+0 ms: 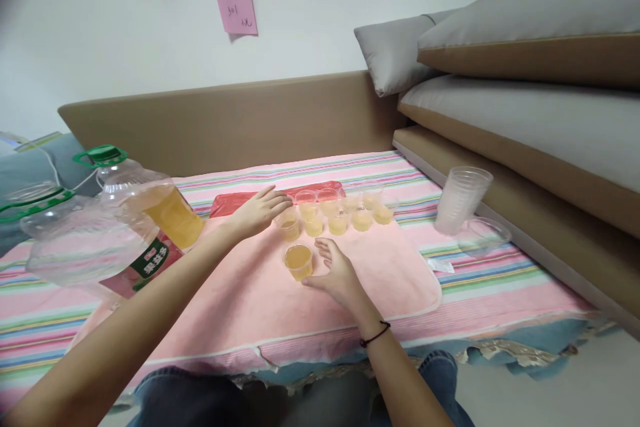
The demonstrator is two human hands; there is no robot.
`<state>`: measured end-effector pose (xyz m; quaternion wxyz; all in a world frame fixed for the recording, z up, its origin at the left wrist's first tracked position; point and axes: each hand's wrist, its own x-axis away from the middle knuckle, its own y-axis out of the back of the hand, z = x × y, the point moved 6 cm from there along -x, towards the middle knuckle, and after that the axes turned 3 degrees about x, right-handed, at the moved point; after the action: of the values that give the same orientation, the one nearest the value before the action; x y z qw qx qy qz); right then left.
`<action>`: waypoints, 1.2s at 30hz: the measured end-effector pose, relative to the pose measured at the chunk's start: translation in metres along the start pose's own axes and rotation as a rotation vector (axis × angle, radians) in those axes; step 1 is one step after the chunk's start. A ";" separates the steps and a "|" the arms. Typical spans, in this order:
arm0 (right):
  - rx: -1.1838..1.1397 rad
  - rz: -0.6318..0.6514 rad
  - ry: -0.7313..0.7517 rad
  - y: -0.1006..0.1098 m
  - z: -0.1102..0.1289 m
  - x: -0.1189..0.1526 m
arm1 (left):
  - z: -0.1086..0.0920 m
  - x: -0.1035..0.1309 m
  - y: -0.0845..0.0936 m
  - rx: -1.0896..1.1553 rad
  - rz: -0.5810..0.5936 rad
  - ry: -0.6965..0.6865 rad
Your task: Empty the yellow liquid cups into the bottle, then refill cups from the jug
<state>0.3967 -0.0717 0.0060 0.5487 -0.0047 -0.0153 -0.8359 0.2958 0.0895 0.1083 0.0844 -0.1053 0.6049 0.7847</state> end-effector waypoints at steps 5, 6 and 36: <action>0.011 0.004 0.003 0.001 0.002 0.001 | 0.005 0.002 0.002 0.070 -0.011 0.112; 0.012 0.008 0.002 0.001 0.002 0.001 | 0.006 0.002 0.003 0.090 -0.017 0.146; -0.146 -0.080 0.206 0.011 0.045 0.011 | -0.068 0.053 0.026 1.513 -0.675 0.853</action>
<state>0.4023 -0.0848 0.0514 0.5119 0.0418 0.1016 -0.8520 0.2421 0.0176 0.1018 0.1249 -0.4720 0.8726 0.0108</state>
